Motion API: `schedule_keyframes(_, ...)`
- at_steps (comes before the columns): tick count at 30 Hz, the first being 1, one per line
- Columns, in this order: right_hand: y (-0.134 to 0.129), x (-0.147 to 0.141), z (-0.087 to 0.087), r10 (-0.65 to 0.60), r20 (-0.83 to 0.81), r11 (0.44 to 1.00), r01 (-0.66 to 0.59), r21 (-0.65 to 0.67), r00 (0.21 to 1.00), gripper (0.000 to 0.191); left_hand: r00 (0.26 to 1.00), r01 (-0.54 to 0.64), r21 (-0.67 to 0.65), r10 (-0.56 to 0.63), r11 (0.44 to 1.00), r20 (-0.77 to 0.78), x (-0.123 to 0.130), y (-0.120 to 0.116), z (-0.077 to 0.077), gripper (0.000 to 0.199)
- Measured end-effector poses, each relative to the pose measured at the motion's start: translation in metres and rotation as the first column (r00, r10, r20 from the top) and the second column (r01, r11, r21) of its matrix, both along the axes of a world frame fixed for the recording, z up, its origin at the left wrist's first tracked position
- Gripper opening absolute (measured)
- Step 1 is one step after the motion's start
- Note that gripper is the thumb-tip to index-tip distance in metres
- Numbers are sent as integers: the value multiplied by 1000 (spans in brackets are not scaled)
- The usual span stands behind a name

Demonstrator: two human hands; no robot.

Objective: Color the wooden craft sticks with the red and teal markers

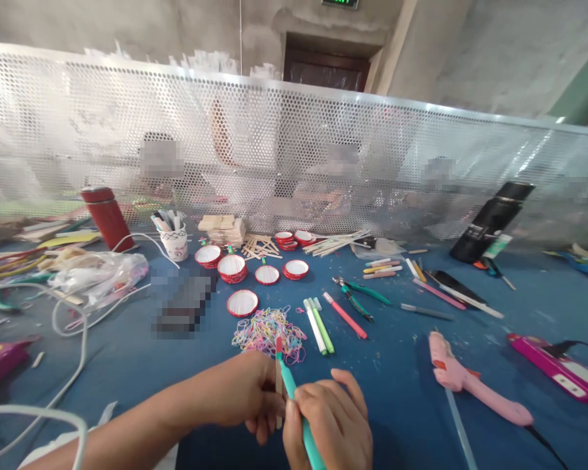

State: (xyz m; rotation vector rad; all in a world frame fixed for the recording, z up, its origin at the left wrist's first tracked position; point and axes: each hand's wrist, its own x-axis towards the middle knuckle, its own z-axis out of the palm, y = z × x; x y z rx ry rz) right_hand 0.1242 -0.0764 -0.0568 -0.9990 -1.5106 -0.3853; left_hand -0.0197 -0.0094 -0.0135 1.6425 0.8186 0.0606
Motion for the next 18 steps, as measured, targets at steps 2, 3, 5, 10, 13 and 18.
schedule_keyframes(2,1,-1,-1,6,-5,1000,-7,-29,1000,12,1000,-7,-4,7,1000,-5,-1,1,-3,19)
schedule_keyframes(3,1,-1,-2,10,-5,999,-10,-39,1000,12,1000,-9,-7,9,1000,-7,-1,1,-4,20)
schedule_keyframes(5,0,-1,-2,13,2,998,-13,-55,1000,12,1000,-14,-13,14,1000,-7,-1,1,-5,19)
schedule_keyframes(10,0,-1,-2,7,-5,998,-7,-55,1000,12,1000,-18,-28,18,999,-4,1,0,0,17)
schedule_keyframes(13,0,0,-3,11,-14,999,-11,-37,1000,12,1000,-21,-33,20,999,-18,2,1,3,17)
schedule_keyframes(18,-2,2,-1,18,12,994,-16,-105,1000,10,1000,-18,-23,17,1000,-18,1,1,1,17)
